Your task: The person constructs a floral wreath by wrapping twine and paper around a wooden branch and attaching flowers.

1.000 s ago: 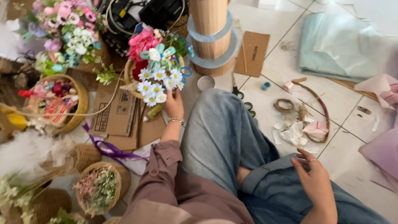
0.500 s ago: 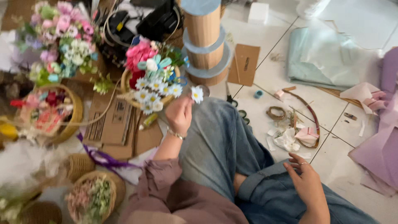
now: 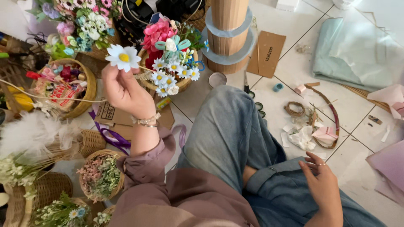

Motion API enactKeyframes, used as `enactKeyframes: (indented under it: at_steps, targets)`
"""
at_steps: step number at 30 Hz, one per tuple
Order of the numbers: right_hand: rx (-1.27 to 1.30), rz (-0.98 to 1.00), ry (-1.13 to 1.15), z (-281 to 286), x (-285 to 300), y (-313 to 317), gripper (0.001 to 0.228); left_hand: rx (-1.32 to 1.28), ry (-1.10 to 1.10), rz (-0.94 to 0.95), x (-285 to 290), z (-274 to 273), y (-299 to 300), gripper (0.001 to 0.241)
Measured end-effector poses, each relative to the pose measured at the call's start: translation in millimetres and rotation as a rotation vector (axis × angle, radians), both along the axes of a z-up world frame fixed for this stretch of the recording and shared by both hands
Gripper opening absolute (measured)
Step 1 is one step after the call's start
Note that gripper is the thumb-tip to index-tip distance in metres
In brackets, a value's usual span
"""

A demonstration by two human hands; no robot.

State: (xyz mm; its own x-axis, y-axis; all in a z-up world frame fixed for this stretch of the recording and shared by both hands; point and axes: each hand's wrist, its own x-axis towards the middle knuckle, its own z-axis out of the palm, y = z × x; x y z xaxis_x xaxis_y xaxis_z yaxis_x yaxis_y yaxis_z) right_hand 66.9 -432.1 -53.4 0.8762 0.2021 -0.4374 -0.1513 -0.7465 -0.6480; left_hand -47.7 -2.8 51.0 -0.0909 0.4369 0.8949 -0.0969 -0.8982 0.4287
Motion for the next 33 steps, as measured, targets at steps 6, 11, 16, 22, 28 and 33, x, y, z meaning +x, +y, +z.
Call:
enactKeyframes:
  at_steps: [6,11,16,22,28,33]
  targets:
    - [0.007,0.041,-0.061,5.8,-1.9,3.4,0.041,0.154,0.09,0.15,2.9,11.7,4.0,0.024]
    - [-0.12,0.008,0.08,37.4,-3.9,21.8,0.042,0.251,0.114,0.172,13.9,-21.2,40.1,0.005]
    - [-0.095,-0.027,0.103,37.3,-5.6,23.3,0.042,0.032,0.432,0.05,17.4,-35.9,31.2,0.007]
    - [-0.12,0.028,0.042,19.0,-2.0,12.8,0.042,-0.169,0.496,0.076,16.4,-54.6,34.4,0.008]
    - [-0.094,0.056,0.003,6.7,-0.5,5.1,0.041,0.087,0.617,0.087,9.0,-51.3,36.5,0.003]
    - [-0.108,0.027,0.058,29.3,-4.3,18.8,0.042,0.338,0.502,0.183,2.3,-22.0,25.6,0.006]
